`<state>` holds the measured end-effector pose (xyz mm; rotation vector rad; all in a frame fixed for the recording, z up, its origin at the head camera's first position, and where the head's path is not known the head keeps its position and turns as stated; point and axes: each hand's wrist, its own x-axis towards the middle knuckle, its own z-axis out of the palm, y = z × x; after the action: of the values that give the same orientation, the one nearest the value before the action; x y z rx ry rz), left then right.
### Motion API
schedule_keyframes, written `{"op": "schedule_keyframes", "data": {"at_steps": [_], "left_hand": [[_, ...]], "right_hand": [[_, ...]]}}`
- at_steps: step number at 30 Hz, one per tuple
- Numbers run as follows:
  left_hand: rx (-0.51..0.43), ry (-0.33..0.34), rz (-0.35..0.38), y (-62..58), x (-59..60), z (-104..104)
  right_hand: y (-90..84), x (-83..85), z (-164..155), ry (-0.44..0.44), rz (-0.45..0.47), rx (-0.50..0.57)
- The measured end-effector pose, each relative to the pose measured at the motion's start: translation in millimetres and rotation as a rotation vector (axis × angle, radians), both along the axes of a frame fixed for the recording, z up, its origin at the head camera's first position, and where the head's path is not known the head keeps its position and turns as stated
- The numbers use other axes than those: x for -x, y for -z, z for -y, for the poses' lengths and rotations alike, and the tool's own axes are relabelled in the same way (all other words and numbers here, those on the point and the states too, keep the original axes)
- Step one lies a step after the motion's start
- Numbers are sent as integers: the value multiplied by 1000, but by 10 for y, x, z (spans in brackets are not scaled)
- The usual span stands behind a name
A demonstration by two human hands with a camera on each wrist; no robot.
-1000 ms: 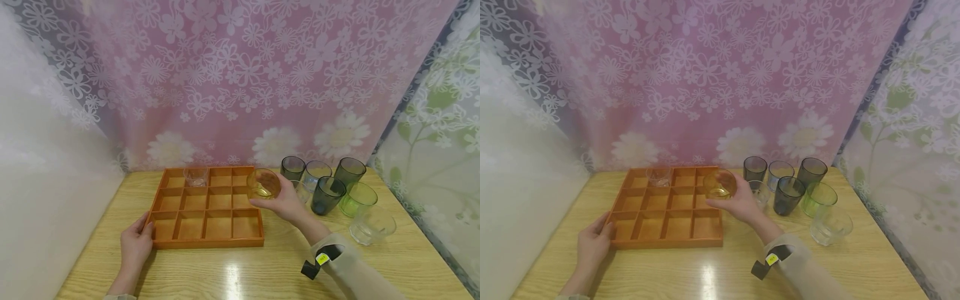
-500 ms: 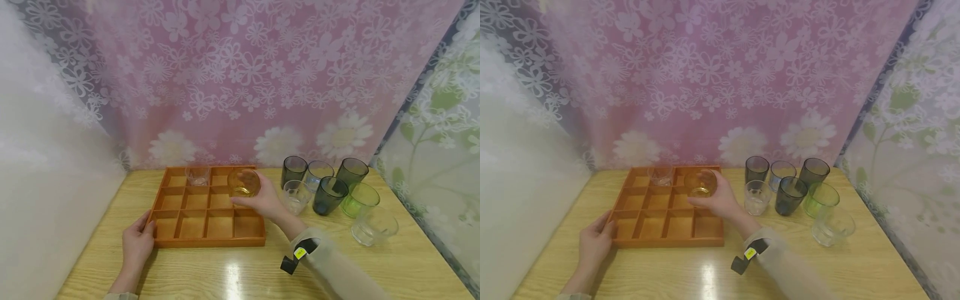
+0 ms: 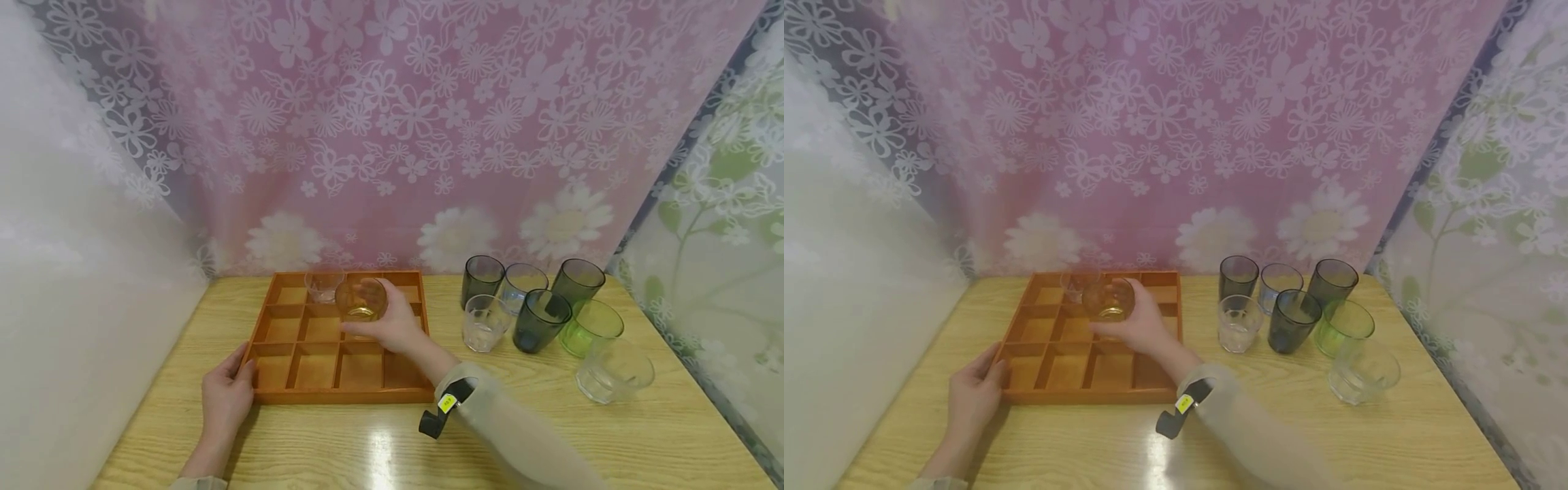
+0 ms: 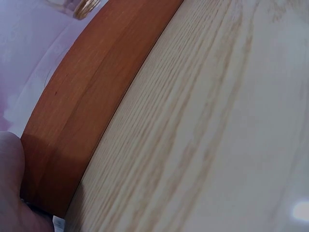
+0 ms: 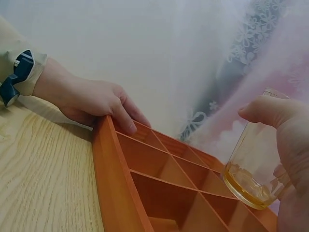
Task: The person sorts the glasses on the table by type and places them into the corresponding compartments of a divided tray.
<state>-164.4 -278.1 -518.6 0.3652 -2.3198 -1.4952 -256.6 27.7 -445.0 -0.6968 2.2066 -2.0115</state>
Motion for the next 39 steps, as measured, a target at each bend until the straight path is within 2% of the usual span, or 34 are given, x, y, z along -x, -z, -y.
{"op": "schedule_keyframes", "data": {"at_steps": [10, 16, 17, 22, 31, 39], "left_hand": [[9, -5, 7, 9, 1, 10], [-3, -11, 7, -4, -9, 13], [-3, -12, 7, -7, -11, 12], [7, -10, -1, 1, -7, 14], [-22, -11, -22, -4, 2, -13], [-25, -6, -18, 7, 0, 8]], "right_hand": [[40, 67, 306, 3, 49, 21], [110, 134, 498, 3, 48, 30], [162, 167, 527, 8, 36, 22], [204, 191, 643, 34, 7, -41], [281, 212, 792, 60, 15, -102], [351, 228, 820, 42, -10, -140]]}}
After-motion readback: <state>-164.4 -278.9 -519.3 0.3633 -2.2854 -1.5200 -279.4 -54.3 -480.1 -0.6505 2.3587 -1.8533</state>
